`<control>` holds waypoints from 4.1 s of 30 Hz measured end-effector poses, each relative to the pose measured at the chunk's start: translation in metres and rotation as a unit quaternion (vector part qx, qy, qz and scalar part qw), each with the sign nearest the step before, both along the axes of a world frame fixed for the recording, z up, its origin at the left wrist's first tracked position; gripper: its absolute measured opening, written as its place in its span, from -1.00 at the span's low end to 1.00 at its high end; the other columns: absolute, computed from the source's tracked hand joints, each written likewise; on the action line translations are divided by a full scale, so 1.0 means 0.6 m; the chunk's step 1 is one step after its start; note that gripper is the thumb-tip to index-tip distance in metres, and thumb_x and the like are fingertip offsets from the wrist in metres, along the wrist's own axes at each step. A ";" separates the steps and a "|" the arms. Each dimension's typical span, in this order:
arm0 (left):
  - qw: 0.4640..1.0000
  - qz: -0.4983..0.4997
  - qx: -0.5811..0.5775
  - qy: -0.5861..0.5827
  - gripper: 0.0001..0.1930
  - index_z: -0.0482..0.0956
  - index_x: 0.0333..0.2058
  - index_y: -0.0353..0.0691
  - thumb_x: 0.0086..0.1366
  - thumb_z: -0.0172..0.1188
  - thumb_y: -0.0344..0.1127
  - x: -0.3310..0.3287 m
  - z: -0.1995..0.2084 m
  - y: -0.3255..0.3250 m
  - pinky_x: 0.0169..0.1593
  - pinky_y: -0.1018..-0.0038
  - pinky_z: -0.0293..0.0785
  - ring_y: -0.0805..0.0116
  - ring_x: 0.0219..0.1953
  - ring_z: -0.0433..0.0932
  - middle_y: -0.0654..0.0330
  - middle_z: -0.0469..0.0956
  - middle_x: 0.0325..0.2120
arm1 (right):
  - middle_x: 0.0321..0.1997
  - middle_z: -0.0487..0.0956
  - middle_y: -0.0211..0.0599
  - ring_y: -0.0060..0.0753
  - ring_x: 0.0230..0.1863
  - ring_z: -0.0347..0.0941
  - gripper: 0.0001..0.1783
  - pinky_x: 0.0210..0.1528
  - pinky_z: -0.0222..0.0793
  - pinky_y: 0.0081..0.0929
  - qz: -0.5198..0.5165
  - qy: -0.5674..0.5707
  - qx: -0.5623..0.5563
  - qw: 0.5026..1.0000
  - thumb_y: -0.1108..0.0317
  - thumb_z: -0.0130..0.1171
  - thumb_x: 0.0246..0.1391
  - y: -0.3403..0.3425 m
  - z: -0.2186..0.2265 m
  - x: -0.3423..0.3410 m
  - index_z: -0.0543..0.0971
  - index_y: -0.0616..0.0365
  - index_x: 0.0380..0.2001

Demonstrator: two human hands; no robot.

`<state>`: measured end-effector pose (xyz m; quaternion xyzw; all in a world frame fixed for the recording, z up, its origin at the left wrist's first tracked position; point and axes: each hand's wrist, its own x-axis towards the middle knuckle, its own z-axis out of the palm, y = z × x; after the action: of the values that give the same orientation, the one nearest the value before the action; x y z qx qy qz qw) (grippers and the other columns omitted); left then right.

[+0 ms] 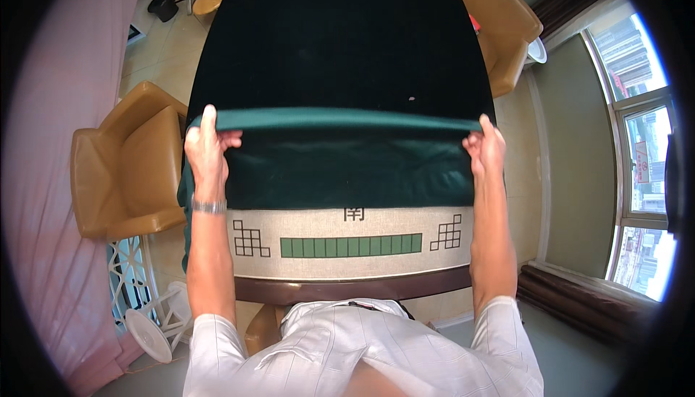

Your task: The person folds a large dark green cloth on a table. They smooth the surface, fold the edges inward, and then fold the cloth in half multiple times to create a compact stack.

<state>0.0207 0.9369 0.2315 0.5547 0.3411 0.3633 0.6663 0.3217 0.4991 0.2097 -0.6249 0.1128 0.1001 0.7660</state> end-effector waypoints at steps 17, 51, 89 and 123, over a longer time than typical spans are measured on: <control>0.970 -0.033 -0.195 0.141 -0.52 0.36 -0.15 -0.46 0.48 0.31 -0.08 0.159 -0.229 0.180 -0.36 0.29 0.84 0.00 -0.35 0.79 -0.34 0.66 -0.28 | -0.38 0.62 -0.14 -0.42 -0.57 0.62 -0.66 -0.65 0.57 -0.54 0.024 0.083 -0.196 0.977 0.17 0.22 0.42 0.194 -0.191 0.175 0.43 0.25 -0.23; 0.990 -0.032 0.034 0.134 -0.77 0.61 -0.01 -0.34 0.58 0.18 -0.28 -0.030 -0.191 -0.092 0.07 0.36 0.68 0.35 -0.05 0.70 0.05 0.71 -0.10 | -0.25 0.67 -0.26 -0.54 -0.38 0.58 -0.77 -0.25 0.55 -0.50 0.110 -0.159 -0.229 0.954 0.30 0.24 0.43 0.133 -0.132 -0.070 0.54 0.27 -0.10; 0.916 0.117 -0.378 0.061 -0.38 0.15 0.10 -0.55 0.43 0.38 -0.27 -0.061 -0.246 -0.114 -0.36 -0.05 0.81 -0.07 -0.41 0.72 -0.24 0.52 -0.19 | -0.35 0.52 -0.21 -0.40 -0.59 0.55 -0.67 -0.68 0.46 -0.48 -0.057 0.203 -0.067 0.975 0.26 0.22 0.44 0.078 -0.198 -0.223 0.35 0.24 -0.04; 0.920 0.151 -0.318 0.173 -0.43 0.27 -0.13 -0.62 0.45 0.35 -0.13 -0.446 -0.231 -0.436 -0.46 0.21 0.77 0.06 -0.51 0.74 -0.16 0.58 -0.39 | -0.45 0.63 -0.13 -0.42 -0.67 0.55 -0.63 -0.76 0.48 -0.50 0.103 0.248 -0.199 0.943 0.18 0.29 0.40 -0.253 -0.204 -0.559 0.34 0.18 -0.20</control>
<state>-0.2471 0.6752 0.0930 0.3103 0.6281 0.2303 0.6755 -0.0135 0.3476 0.0871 -0.7278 0.2521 0.3058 0.5596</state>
